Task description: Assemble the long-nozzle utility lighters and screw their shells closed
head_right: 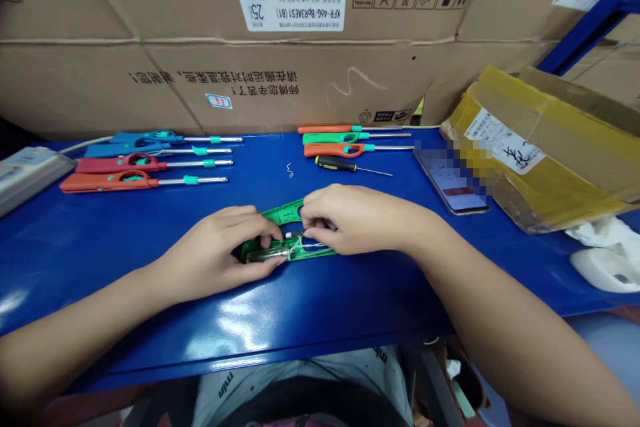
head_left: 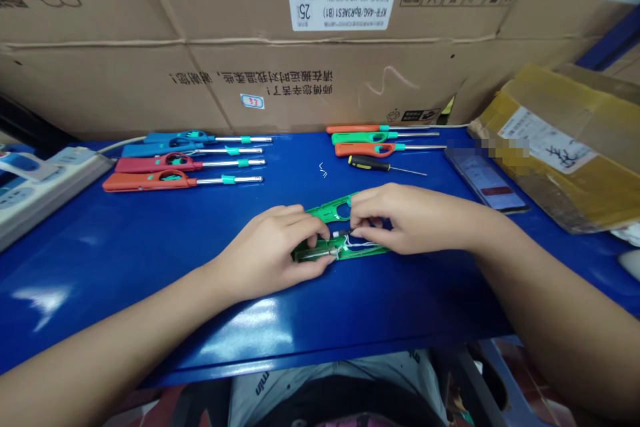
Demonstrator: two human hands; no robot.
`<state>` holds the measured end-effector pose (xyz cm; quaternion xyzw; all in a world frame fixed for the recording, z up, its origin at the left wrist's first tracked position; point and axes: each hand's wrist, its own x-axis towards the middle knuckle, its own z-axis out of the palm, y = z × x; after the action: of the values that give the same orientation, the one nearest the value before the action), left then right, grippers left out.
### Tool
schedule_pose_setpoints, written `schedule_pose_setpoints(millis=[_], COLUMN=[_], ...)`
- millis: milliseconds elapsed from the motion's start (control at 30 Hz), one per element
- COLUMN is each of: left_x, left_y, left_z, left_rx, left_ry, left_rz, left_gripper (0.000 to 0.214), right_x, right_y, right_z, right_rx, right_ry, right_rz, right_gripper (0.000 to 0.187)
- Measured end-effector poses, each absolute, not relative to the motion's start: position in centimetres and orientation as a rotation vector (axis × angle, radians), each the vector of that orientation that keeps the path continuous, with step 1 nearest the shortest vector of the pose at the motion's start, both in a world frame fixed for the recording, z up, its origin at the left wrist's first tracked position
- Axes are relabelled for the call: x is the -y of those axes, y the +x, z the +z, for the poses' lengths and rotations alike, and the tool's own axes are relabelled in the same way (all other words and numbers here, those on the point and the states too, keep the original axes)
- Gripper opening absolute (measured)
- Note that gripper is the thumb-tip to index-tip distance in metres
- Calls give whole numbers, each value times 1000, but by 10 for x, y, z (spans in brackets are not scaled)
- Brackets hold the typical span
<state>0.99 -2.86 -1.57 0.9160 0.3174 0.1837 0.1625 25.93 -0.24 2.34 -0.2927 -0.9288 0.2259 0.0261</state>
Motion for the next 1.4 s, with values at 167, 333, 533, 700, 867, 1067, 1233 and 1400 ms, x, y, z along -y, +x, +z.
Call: schedule_pose_setpoints(millis=[167,333,533,700,867,1067,1233,1400], left_x=[29,26,23,22,22,21,23,26], left_y=[10,8,5,6,4,3,3,2], left_z=[-18,-17,-18,-16,-14,-12,-10,-7], left_rx=[-899,-932,-983,-988,-999,-839,-745,-550], left_ry=[2491,2468,2609,2638,2686,2744,2775,2839], left_rz=[641,815,706,615,535,440,378,371], left_gripper=[16,15,22,25,34,24,15,17], right_x=[-3,-6,-8,-12,-15,-17,-16,-16], right_y=[267,273,285,285,284,279,280,285], right_z=[27,30,31,26,23,27,29,28], right_rx=[2870,2832,2906,2891,2871,2942,2955,2833], right_ry=[-1279,-1422,-1440,-1398,-1316,-1275,-1298,-1263], right_rz=[372,364,756,588,647,801,795,642], right_gripper=[17,34,14,15,14,15,16,16])
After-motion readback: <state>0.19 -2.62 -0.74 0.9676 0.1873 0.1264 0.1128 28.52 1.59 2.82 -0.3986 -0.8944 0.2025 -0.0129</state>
